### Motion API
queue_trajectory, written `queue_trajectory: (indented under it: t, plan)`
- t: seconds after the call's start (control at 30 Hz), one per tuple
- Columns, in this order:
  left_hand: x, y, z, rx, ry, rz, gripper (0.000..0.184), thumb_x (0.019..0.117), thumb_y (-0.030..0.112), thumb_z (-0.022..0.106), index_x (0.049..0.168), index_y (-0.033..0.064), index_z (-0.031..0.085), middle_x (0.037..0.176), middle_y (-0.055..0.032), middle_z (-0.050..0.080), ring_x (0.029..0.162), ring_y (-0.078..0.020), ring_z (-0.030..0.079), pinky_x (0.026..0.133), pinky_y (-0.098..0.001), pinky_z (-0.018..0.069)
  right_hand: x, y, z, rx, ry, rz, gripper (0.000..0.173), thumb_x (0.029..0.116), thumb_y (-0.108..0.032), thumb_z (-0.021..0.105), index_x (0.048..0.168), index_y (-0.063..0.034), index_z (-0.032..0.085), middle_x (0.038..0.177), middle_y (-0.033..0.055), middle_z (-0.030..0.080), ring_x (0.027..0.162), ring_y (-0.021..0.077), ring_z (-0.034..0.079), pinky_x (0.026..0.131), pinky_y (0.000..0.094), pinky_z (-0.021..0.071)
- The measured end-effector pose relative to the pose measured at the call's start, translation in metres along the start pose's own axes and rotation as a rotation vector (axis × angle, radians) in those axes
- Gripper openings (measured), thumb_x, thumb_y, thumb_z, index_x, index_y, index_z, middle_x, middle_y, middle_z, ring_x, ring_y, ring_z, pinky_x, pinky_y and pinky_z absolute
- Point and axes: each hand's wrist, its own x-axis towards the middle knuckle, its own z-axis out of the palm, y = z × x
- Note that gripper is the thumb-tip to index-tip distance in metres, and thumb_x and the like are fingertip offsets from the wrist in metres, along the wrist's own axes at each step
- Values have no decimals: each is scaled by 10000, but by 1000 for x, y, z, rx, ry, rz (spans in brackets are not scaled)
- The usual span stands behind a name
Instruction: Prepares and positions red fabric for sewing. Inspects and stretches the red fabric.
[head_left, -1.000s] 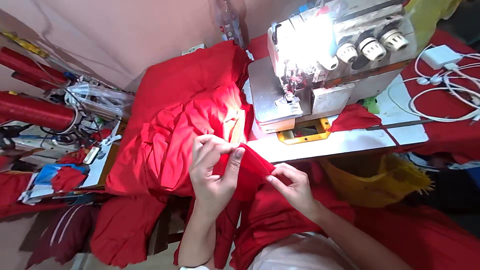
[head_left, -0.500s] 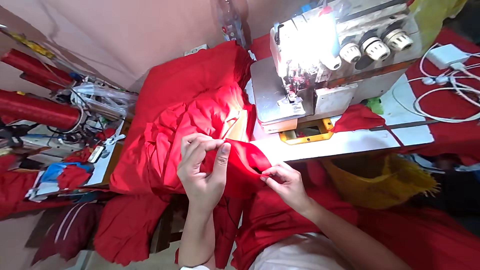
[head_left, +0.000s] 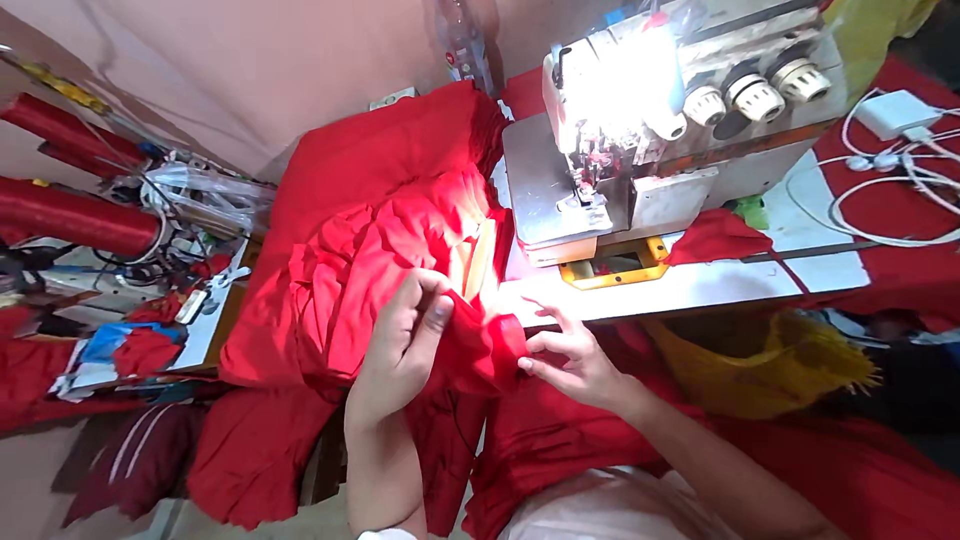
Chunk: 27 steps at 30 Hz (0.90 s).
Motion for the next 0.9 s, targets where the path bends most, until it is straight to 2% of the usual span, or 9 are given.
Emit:
queue_trajectory:
  t: [0.1,0.17,0.2,0.27,0.37,0.43,0.63,0.73,0.9]
  plan:
    - [1,-1,-7,-196,-241,64,200,1109,329,413,1064,198,557,888,177,599,862,151,561,772,-61,468,21,0,-4,184,-147,-31,269,984,-238,646,857,-6,698,1351,199,612,1334,118,520,1127,271,411]
    - [2,-2,-11,-281,-301,84,217,1108,334,416,1092,194,582,922,169,628,906,145,576,807,-70,471,33,2,-8,299,-264,-1,250,968,-200,650,843,14,678,1056,84,691,1083,-3,591,954,179,474]
    - [3,-2,-13,-281,-301,85,217,1107,342,415,1098,199,578,929,172,632,913,147,579,810,-66,470,38,5,-10,343,-322,15,256,959,-191,646,836,33,671,1016,80,692,1038,-8,596,917,173,477]
    - [5,-3,-16,-265,-249,83,205,1102,351,424,1109,223,585,918,188,634,883,147,584,785,-60,473,41,10,-13,422,-395,51,260,961,-197,638,833,29,658,1084,73,674,1098,-3,574,950,174,463]
    - [6,-5,-21,-209,-77,78,188,1089,366,453,1119,272,614,910,202,639,831,121,601,747,-82,498,31,6,-14,483,-314,147,121,943,-145,668,862,-57,675,911,-101,655,905,-109,572,806,107,482]
    - [6,-6,-25,-165,21,75,165,1087,368,459,1108,301,608,932,206,645,838,94,622,755,-110,528,21,3,-15,501,-236,184,63,937,-118,681,898,-71,695,893,-134,679,877,-113,595,809,116,509]
    - [1,-6,-30,-41,262,45,126,1080,283,479,1106,319,597,973,241,630,899,100,618,801,-111,525,7,-2,-15,409,-34,141,51,939,-110,692,903,-74,697,882,-112,708,858,-87,633,798,129,542]
    - [-3,-7,-33,28,370,35,164,1066,176,461,1109,271,588,977,231,615,914,94,610,815,-120,521,8,-5,-18,298,22,53,104,955,-127,689,882,-52,685,856,-73,716,839,-78,642,789,127,544]
    - [-13,-7,-42,138,538,-38,184,1077,130,401,1128,202,562,999,204,618,936,77,616,859,-157,527,27,-29,-15,114,75,-59,197,934,-145,699,797,-16,640,763,7,684,747,-65,610,713,92,497]
